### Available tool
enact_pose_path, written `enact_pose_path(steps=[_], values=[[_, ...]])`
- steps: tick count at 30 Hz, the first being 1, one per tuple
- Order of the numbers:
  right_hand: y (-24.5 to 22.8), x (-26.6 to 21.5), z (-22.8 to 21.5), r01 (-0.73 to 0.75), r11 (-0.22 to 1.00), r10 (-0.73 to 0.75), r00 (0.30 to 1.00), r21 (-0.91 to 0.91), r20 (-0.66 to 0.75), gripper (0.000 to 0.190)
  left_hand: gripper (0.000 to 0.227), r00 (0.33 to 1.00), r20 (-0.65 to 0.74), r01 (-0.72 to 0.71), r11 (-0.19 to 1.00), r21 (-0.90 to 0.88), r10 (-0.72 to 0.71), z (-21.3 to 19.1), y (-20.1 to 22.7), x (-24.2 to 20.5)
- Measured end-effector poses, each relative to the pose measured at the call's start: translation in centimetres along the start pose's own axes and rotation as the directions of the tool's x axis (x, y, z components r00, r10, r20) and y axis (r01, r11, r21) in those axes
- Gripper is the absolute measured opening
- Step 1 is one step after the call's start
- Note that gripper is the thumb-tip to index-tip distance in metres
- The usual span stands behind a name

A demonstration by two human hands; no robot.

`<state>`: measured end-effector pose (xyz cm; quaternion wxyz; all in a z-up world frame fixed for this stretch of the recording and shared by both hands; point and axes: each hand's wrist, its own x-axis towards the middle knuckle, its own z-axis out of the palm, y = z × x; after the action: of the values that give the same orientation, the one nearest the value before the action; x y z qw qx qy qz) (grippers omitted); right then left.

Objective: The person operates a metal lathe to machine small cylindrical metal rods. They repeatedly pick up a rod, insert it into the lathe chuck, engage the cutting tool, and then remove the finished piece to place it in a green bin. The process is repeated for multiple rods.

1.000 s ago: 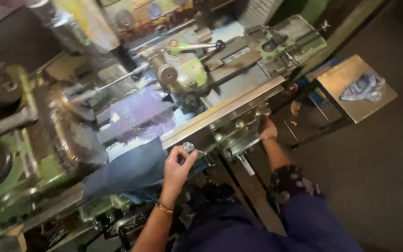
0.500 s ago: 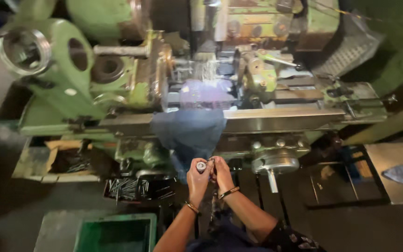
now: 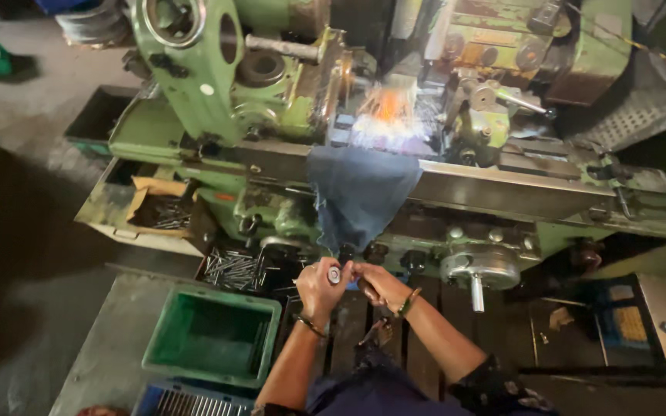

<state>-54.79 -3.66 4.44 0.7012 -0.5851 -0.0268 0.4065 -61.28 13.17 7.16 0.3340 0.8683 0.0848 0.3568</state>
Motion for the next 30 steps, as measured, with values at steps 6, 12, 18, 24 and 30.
enact_pose_path(steps=[6, 12, 18, 24, 30], values=[[1.6, -0.3, 4.0, 0.191, 0.979, -0.202, 0.964, -0.075, -0.172, 0.032, 0.031, 0.874, 0.131, 0.480, 0.791, -0.380, -0.468, 0.8, -1.6, -1.9], [4.2, 1.6, 6.0, 0.619, 0.417, -0.847, 0.530, -0.665, -0.037, 0.022, 0.032, 0.696, 0.269, 0.571, 0.286, -0.770, -0.666, 3.5, -4.5, -3.2], [7.9, 3.9, 5.5, 0.357, 0.925, -0.378, 0.887, -0.128, -0.265, 0.021, 0.040, 0.785, 0.213, 0.603, 0.635, -0.483, -0.582, 1.1, -4.3, -3.7], [8.6, 3.5, 3.4, 0.428, 0.878, -0.477, 0.820, -0.215, -0.315, 0.021, 0.051, 0.870, 0.293, 0.491, 0.751, -0.442, -0.397, -0.9, -3.9, -4.7], [6.3, 0.8, 3.2, 0.390, 0.903, -0.306, 0.878, 0.180, -0.368, 0.022, 0.037, 0.683, 0.449, 0.676, 0.732, -0.089, -0.576, -2.0, -8.9, -11.4]])
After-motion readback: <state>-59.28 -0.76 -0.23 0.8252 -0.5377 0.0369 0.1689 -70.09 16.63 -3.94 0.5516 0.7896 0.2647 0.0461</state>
